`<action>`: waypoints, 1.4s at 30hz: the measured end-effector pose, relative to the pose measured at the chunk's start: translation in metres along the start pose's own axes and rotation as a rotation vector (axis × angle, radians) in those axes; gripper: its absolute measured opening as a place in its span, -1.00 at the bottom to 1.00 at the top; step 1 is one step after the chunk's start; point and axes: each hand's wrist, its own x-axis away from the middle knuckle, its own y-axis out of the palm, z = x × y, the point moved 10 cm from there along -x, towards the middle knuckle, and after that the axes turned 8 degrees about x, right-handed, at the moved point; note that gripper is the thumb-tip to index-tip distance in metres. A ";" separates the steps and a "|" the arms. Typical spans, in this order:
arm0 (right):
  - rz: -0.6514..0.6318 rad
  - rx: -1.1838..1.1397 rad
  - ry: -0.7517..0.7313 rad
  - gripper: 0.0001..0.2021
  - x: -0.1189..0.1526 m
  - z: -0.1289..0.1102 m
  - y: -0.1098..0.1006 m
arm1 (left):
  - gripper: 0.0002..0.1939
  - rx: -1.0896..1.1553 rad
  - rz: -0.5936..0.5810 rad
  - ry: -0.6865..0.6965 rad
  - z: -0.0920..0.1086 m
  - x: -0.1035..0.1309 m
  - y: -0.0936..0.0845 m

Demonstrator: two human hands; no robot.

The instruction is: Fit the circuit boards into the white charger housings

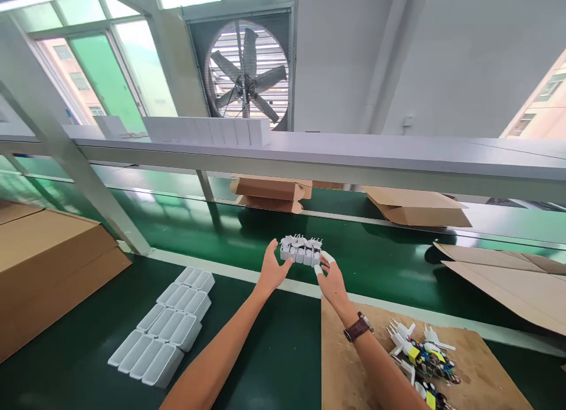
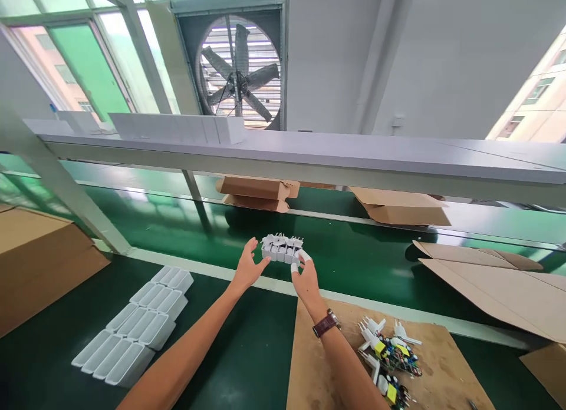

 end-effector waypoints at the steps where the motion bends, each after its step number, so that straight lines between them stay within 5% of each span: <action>1: -0.026 -0.013 -0.010 -0.48 0.004 -0.006 0.000 | -0.26 -0.002 0.004 0.030 0.012 0.004 -0.013; 7: -0.167 -0.104 -0.032 -0.58 0.033 -0.031 -0.009 | -0.46 -0.282 0.115 0.119 0.064 0.012 -0.132; 11: -0.239 -0.097 -0.017 -0.61 0.055 -0.046 -0.020 | -0.55 -0.423 0.244 0.012 0.060 0.019 -0.217; 15: -0.312 0.001 0.025 -0.60 0.075 -0.047 -0.029 | -0.56 -0.506 0.308 -0.090 0.051 0.053 -0.262; 21: -0.438 0.115 0.018 -0.64 0.100 -0.032 -0.024 | -0.44 -0.683 0.320 -0.150 0.048 0.131 -0.279; 27: -0.595 0.159 0.012 -0.62 0.124 0.000 0.003 | -0.16 -0.901 0.274 -0.260 0.026 0.187 -0.284; 34: -0.484 0.216 0.001 -0.66 0.125 0.031 0.004 | 0.10 -1.068 0.244 -0.248 0.011 0.203 -0.272; 42: -0.472 0.178 -0.019 -0.63 0.126 0.034 0.001 | 0.01 -1.105 0.321 -0.311 0.014 0.204 -0.276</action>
